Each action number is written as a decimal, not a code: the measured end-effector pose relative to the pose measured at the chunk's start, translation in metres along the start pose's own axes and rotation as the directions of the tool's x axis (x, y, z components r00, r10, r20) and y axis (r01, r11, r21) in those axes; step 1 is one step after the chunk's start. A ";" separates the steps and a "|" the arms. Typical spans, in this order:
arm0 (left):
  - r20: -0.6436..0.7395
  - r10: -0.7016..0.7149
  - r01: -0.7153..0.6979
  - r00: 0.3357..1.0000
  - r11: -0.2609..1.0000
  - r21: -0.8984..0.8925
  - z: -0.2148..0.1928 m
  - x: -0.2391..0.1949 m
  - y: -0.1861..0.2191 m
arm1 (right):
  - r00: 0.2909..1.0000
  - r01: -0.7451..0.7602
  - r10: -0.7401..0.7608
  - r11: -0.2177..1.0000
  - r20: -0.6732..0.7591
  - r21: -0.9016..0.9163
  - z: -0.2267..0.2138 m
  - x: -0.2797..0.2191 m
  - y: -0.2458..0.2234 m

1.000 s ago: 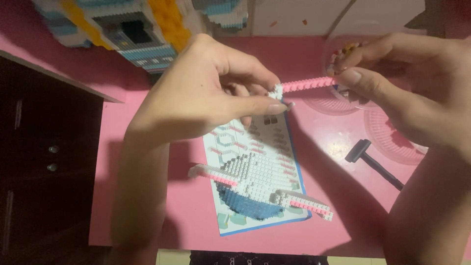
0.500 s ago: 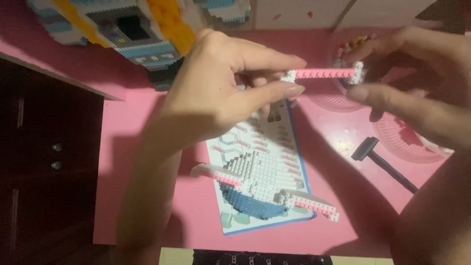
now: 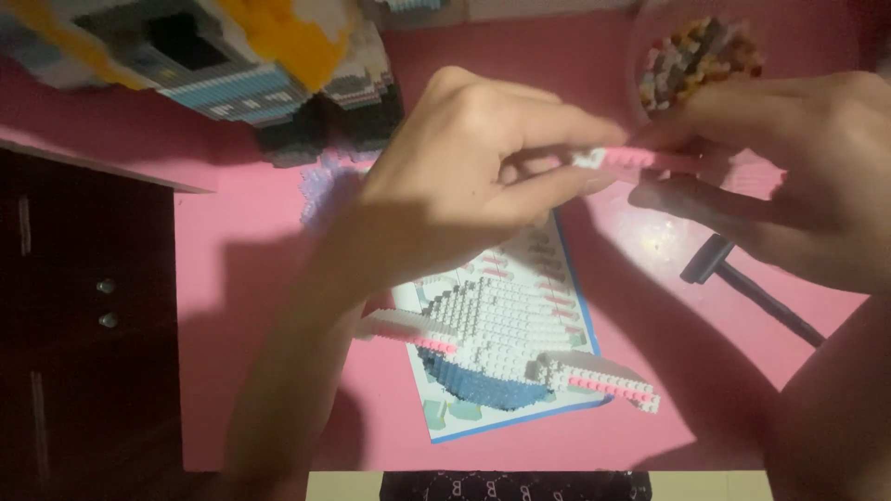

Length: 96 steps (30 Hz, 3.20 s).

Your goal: Assembling a toy head using micro building blocks and following a printed instruction manual.

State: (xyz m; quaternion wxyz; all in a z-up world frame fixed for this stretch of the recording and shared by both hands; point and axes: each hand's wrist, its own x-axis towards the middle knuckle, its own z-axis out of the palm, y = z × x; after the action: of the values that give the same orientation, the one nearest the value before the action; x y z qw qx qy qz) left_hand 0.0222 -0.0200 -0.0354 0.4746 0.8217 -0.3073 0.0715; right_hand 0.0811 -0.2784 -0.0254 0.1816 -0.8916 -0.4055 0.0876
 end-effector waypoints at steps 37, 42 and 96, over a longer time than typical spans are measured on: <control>0.196 -0.135 0.043 0.971 0.909 0.414 0.066 -0.081 -0.140 | 0.937 -0.338 0.334 0.806 0.098 0.487 0.132 -0.021 0.019; 0.230 -0.162 0.067 0.960 0.925 0.373 0.062 -0.078 -0.138 | 0.937 -0.334 0.338 0.806 0.082 0.488 0.137 -0.022 0.021; 0.439 -0.683 0.799 0.583 0.578 -0.163 0.038 -0.011 -0.085 | 0.972 -0.234 0.200 0.759 0.126 0.608 0.122 -0.012 0.011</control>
State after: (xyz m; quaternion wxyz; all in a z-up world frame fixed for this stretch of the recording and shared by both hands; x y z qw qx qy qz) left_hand 0.0550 -0.0159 -0.1232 0.5365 0.7767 -0.0107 -0.3298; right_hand 0.0442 -0.2632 -0.1415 0.4412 -0.8209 -0.2532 0.2596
